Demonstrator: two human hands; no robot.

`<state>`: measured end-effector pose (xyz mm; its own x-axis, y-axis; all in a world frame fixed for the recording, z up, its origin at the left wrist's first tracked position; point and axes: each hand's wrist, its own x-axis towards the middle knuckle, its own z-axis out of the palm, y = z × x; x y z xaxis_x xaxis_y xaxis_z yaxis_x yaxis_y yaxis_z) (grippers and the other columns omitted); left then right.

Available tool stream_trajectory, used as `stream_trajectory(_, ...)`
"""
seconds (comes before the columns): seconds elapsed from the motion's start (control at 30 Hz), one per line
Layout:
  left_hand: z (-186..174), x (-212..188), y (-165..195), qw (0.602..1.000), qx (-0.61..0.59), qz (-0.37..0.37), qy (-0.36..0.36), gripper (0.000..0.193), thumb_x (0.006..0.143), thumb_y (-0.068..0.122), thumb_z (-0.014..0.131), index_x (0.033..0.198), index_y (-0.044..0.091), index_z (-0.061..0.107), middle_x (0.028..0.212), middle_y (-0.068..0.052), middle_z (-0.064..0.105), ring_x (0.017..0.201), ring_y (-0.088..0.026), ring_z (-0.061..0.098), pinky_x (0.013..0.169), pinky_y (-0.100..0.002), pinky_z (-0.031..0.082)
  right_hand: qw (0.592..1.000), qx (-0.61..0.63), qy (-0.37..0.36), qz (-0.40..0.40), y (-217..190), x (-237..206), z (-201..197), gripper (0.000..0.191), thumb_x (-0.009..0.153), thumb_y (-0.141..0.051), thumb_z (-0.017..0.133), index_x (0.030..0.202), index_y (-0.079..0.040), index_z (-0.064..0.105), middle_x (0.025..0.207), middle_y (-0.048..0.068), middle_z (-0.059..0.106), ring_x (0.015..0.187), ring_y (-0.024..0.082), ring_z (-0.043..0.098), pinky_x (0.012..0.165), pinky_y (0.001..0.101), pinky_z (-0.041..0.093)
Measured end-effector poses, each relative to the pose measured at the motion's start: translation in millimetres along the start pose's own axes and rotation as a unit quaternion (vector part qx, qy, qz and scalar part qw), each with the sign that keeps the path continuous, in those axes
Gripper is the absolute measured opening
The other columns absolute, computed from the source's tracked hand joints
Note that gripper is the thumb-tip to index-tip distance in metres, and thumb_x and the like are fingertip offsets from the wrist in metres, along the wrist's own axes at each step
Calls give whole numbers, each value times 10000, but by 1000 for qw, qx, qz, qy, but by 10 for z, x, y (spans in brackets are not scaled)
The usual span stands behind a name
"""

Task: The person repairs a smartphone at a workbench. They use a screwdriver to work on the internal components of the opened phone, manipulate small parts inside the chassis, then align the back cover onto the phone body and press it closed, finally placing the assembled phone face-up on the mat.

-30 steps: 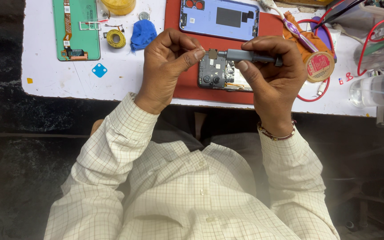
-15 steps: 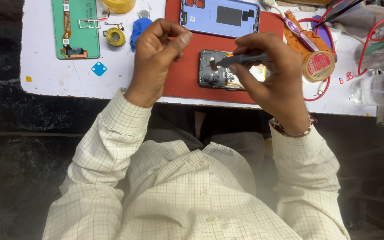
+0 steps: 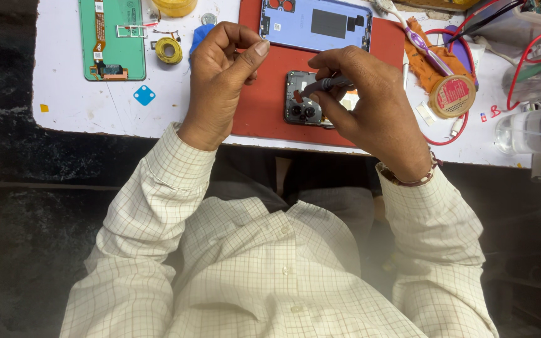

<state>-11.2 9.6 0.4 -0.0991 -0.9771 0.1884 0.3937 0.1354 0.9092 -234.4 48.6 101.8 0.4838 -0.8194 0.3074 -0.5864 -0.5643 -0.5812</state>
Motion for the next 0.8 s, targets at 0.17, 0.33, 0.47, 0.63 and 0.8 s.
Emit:
stream_trajectory(0.17,-3,5,-28,1000,9,6,-7,154,1024,219,733,1071,106,640,941,35,628,792,-38,527,715,-215,477,1000,3,-5,-11,6,25,12,357,948,22,806,1257,-2,629,1102,112,689,941,184,757,807,279,616)
stream_trajectory(0.33,-16,3,-52,1000,10,4,-23,147,1008,87,703,1127,68,618,1030,4,634,788,-49,525,732,-211,463,999,-39,-23,-29,-44,114,5,343,946,-16,815,1231,-13,625,1066,125,676,876,230,747,743,320,592)
stream_trajectory(0.47,-14,-4,-24,986,151,25,-59,348,914,-40,650,1234,71,567,1227,-13,622,871,-72,536,785,-218,489,991,-89,-44,-84,-95,211,-42,414,866,-17,770,1242,-10,597,1046,165,647,858,319,704,713,413,549)
stream_trajectory(0.63,38,-60,28,942,286,114,-132,638,830,0,806,1371,108,486,1355,-42,553,1256,-176,557,984,-311,498,986,-153,-55,-35,-129,286,24,410,982,-230,804,1291,-56,600,1032,122,688,877,314,693,713,447,509)
stream_trajectory(0.8,164,-105,-23,927,328,159,-88,830,793,144,927,1462,125,436,1412,-59,517,1342,-245,548,1041,-370,526,988,-128,-39,-77,-129,238,71,563,1008,-370,780,1393,-24,559,1064,157,648,949,346,664,795,447,525)
